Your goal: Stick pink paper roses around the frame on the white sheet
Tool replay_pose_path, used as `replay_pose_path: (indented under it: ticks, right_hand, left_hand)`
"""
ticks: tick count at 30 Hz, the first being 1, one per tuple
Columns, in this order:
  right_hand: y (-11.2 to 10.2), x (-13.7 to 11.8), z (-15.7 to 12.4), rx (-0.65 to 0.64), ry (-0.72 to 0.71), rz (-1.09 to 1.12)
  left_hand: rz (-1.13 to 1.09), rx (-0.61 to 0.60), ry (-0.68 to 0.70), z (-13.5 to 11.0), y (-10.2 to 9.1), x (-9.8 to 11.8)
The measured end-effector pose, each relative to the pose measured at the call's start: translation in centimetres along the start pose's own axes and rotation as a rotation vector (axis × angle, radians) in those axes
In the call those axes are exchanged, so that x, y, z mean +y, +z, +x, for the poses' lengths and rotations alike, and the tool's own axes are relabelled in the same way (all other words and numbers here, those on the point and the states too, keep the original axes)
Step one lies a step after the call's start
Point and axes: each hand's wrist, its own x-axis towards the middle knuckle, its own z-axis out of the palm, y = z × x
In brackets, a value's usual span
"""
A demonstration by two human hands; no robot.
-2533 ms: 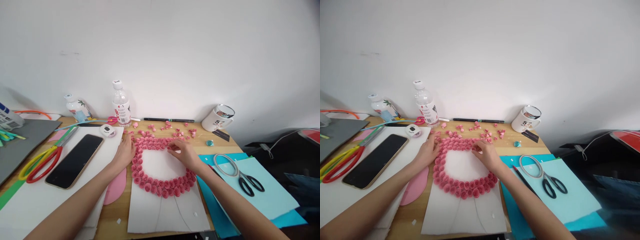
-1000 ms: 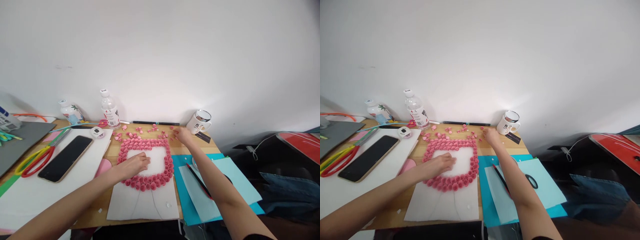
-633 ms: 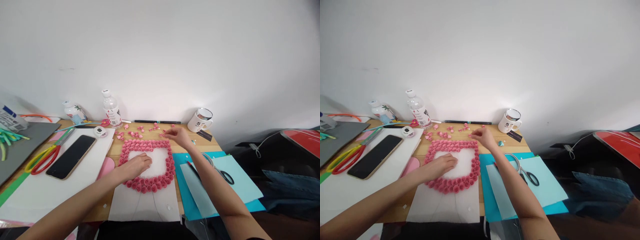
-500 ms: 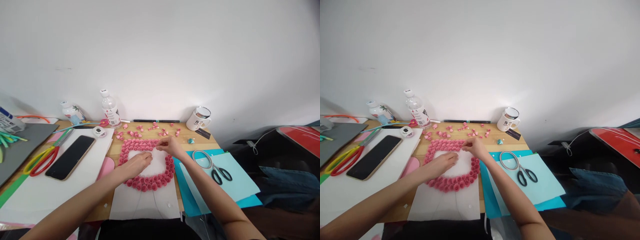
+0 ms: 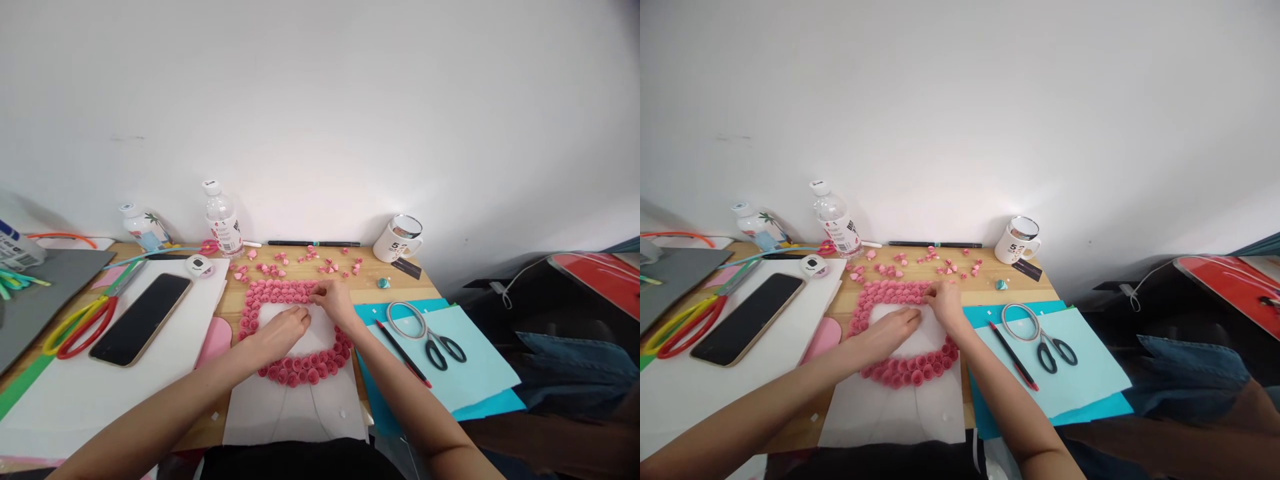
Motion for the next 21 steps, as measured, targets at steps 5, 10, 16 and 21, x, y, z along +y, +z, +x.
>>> replay_pose_path:
  ticks: [5,10,16,21]
  right_hand:
    - [0.1,0.1,0.2,-0.008,0.031,-0.009]
    - [-0.1,0.2,0.8,0.046,0.06,-0.061]
    - [0.0,0.2,1.1,0.005,0.044,-0.081]
    - [-1.4,0.7,2.2,-0.044,-0.025,-0.074]
  left_hand:
    - [0.087,-0.14,0.045,0.7,-1.0,0.0]
    - [0.116,-0.176,0.073,1.3,-1.7,-0.1]
    - [0.156,-0.165,0.009,1.7,-1.8,0.2]
    - [0.225,-0.248,0.0,2.0,-2.3,0.9]
